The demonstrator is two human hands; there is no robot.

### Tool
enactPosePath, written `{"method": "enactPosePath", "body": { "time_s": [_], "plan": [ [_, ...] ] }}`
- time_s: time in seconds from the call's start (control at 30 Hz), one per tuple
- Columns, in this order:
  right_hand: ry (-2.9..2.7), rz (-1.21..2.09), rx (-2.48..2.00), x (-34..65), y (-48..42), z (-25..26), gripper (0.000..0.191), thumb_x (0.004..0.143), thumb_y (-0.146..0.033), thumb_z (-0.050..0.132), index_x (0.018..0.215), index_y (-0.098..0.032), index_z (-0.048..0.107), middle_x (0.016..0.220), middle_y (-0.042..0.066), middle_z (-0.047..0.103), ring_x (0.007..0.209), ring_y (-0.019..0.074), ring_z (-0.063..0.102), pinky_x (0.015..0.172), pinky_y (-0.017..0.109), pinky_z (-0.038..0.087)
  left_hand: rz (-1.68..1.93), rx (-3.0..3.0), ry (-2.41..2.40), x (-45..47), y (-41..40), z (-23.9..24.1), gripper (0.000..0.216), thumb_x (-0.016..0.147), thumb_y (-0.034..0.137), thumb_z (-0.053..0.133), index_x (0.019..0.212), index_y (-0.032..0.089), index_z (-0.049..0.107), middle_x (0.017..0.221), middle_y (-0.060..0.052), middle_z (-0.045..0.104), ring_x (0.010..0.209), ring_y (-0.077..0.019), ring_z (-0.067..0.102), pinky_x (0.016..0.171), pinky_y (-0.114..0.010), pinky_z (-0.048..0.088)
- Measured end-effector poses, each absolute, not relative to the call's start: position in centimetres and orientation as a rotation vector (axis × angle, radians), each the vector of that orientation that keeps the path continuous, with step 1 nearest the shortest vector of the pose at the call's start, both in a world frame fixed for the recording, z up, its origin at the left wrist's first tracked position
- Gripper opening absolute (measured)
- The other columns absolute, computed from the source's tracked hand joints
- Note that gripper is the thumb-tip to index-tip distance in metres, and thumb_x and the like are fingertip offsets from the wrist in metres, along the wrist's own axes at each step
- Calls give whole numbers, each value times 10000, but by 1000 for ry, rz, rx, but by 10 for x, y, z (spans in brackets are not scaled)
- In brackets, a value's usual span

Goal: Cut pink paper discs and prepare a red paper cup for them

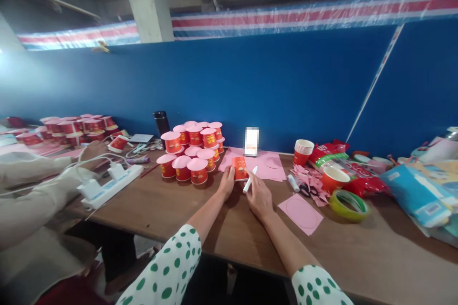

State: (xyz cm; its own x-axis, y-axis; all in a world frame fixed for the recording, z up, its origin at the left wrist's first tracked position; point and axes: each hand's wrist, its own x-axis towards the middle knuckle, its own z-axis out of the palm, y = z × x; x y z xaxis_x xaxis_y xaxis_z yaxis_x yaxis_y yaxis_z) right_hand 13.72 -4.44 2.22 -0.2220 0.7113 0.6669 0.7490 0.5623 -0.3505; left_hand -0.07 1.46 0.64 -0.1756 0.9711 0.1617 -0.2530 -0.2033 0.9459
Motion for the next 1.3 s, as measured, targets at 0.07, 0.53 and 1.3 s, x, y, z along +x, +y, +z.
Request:
{"method": "enactPosePath", "body": {
  "time_s": [0.07, 0.53, 1.3],
  "plan": [
    [-1960, -57, -1175, 137, -44, 22, 528, 791, -158, 464, 1313, -194, 394, 1274, 107, 553, 1142, 254, 533, 921, 412, 466, 1581, 1063, 994, -1, 15, 7, 362, 788, 456, 552, 1021, 183, 595, 964, -93, 673, 922, -238, 611, 877, -370, 436],
    [-1886, -39, -1190, 139, -42, 21, 538, 801, -142, 462, 1330, -203, 381, 1274, 104, 549, 1167, 249, 516, 936, 411, 458, 1597, 980, 807, 1, 7, 12, 451, 718, 393, 655, 1127, 214, 585, 1023, -74, 663, 945, -223, 615, 841, -338, 469],
    [-1855, 39, -1154, 140, -44, 25, 457, 883, -194, 432, 1333, -226, 359, 1233, 79, 592, 1050, 212, 613, 845, 332, 511, 1537, 937, 744, -1, 8, 9, 390, 717, 468, 643, 993, 212, 538, 962, -45, 623, 792, -147, 623, 719, -276, 488]
  ]
}}
